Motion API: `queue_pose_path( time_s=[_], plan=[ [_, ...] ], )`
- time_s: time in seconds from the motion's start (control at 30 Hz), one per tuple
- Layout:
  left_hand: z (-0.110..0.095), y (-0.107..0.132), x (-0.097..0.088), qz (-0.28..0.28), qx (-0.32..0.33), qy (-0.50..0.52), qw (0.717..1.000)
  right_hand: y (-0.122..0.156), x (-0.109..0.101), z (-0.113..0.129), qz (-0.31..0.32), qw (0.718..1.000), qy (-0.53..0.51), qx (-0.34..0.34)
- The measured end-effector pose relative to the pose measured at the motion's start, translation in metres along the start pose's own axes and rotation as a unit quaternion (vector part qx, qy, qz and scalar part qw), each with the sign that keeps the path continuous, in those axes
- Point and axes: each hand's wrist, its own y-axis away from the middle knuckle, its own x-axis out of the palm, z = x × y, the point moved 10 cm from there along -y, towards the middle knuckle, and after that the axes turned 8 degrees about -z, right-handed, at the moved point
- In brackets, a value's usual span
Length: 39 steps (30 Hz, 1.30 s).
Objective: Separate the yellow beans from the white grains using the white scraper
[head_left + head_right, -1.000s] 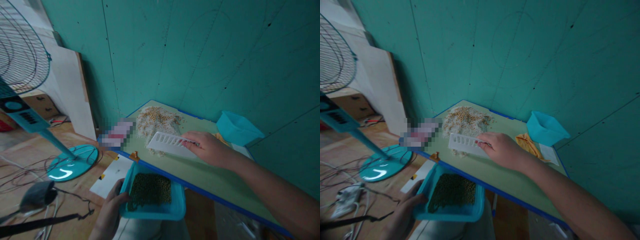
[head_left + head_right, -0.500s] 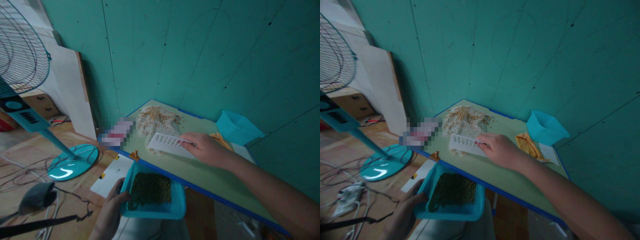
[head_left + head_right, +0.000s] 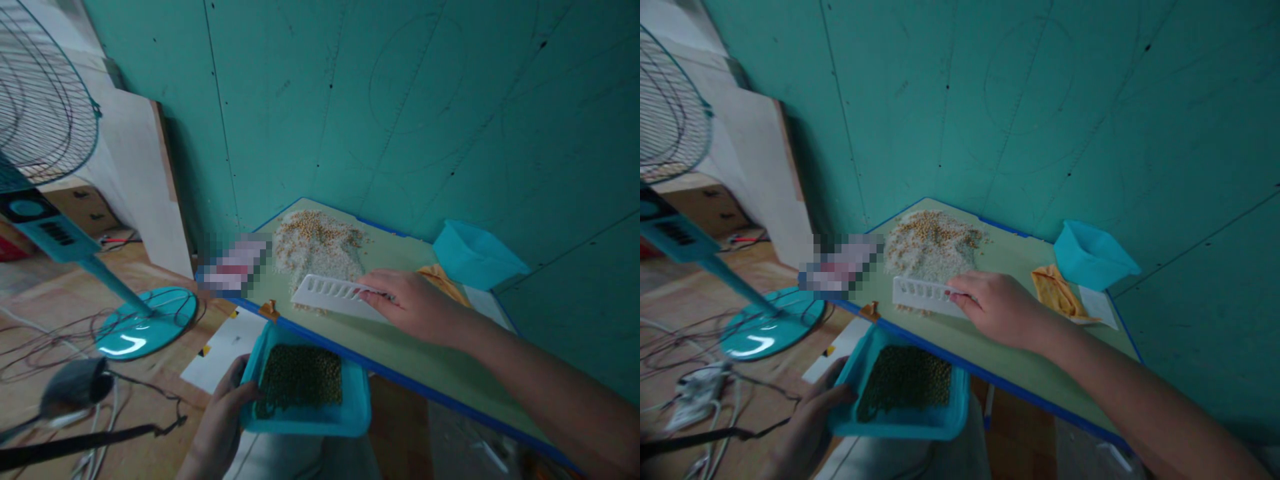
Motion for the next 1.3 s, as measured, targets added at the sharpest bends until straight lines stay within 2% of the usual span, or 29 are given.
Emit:
queue_pose_path(
  time_s=[0.4, 0.93, 1.3],
  plan=[
    [-0.003, 0.001, 0.002, 0.006, 0.009, -0.008, 1.000, 0.002, 0.000, 0.008, 0.008, 1.000, -0.008, -0.006],
    [0.007, -0.008, -0.001, 0.028, -0.009, -0.003, 1.000, 0.009, 0.003, 0.014, 0.032, 0.999, -0.036, 0.003],
    [0.000, -0.002, 0.003, 0.018, -0.002, -0.002, 1.000, 0.017, 0.004, 0.019, 0.037, 0.999, -0.039, 0.009]
  ],
)
